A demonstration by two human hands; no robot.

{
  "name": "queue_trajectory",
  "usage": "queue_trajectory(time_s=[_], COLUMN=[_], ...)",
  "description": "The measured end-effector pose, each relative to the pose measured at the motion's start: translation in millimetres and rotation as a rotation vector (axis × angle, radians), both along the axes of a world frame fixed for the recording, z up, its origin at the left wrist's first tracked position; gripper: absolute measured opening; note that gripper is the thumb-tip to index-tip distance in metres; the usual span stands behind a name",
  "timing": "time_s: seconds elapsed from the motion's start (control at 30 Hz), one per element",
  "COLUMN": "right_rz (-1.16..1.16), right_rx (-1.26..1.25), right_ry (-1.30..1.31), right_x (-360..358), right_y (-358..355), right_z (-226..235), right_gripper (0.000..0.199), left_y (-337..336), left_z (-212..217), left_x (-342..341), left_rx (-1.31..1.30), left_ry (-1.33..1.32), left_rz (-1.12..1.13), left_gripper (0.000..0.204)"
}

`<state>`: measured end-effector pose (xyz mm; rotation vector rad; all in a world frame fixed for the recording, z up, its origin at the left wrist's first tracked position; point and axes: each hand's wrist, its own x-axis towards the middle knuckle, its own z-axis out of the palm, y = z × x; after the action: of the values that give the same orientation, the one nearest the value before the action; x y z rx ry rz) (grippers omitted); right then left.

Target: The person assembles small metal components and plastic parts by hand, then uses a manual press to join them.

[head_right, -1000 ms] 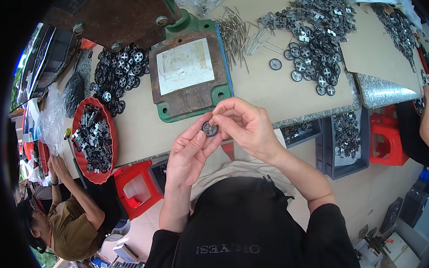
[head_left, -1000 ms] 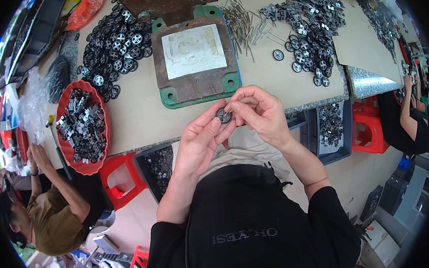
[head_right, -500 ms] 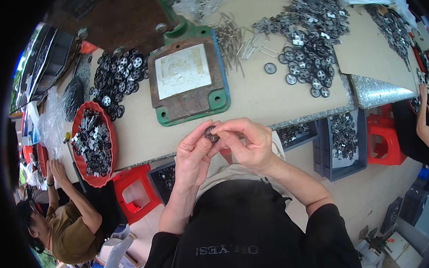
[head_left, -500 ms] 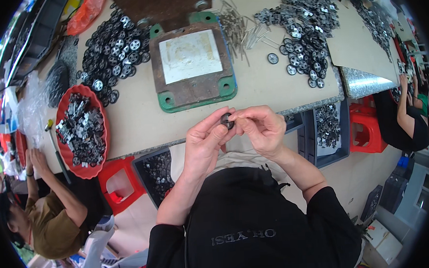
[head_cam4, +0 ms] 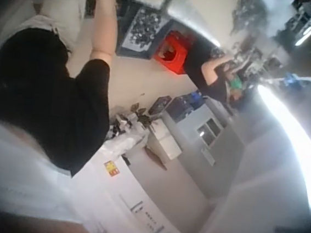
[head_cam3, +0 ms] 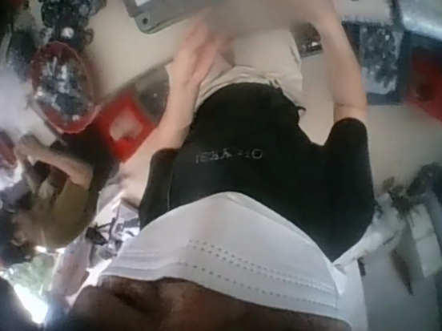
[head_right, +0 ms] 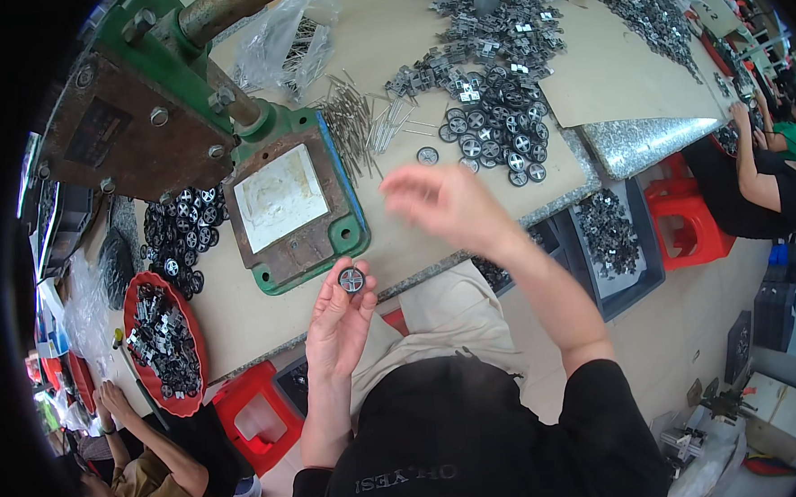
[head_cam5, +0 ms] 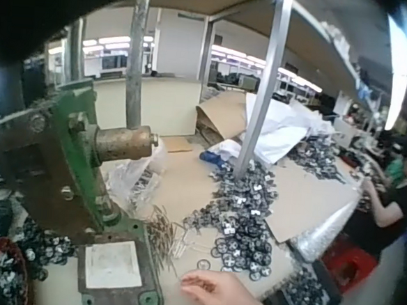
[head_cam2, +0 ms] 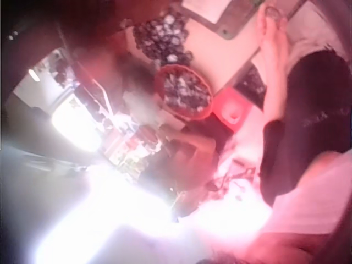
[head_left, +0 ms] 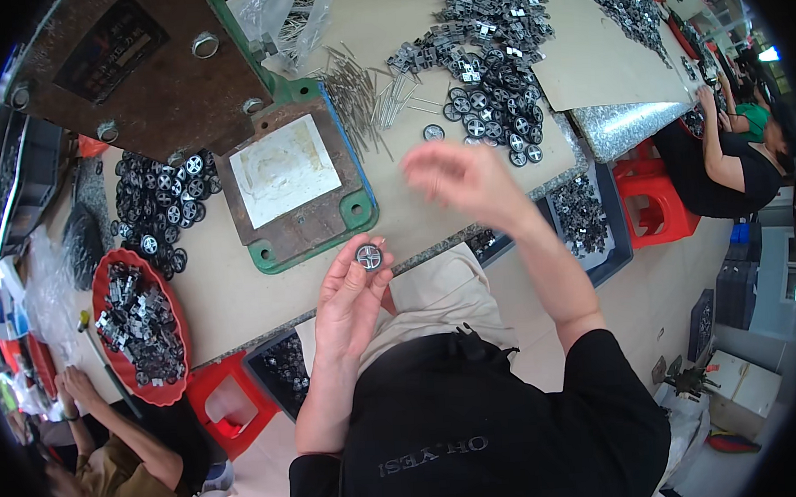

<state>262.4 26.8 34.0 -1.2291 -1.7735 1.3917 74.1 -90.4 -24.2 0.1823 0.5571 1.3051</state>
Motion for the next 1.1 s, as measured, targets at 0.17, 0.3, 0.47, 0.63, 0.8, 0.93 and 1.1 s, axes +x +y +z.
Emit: queue_trajectory(time_s=[0.17,0.3,0.47,0.63,0.8,0.93,1.1], right_rz=[-0.212,-0.194,-0.09,-0.109,-0.253,-0.376,-0.3], right_rx=[0.511,0.343,0.258,0.275,0.431,0.507,0.285], right_ry=[-0.639,-0.803,-0.742,-0.675,-0.699,-0.773,-0.601], right_x=[31,36,40,48,51,56,61], right_y=[77,91,98,100,130,157,148], right_z=[-17,-12,-16,-13,-16,-29,-13], right_gripper=[0.019,0.021,0.027,0.026,0.029,0.03,0.024], left_y=[-1,-2,-1,0,-2,-2,-2], left_z=[-4,-3,-5,-4,-5,-4,-4], left_x=[-1,-3,-4,-4,-4,-2,-3], left_rx=[-0.029,-0.037,-0.026,-0.018,-0.023,-0.009,-0.01], left_ry=[-0.012,-0.009,-0.029,-0.035,-0.037,-0.025,-0.025], left_rz=[-0.038,-0.037,-0.043,-0.046,-0.045,-0.053,-0.056], left_gripper=[0.04,0.04,0.037,0.036,0.036,0.035,0.035])
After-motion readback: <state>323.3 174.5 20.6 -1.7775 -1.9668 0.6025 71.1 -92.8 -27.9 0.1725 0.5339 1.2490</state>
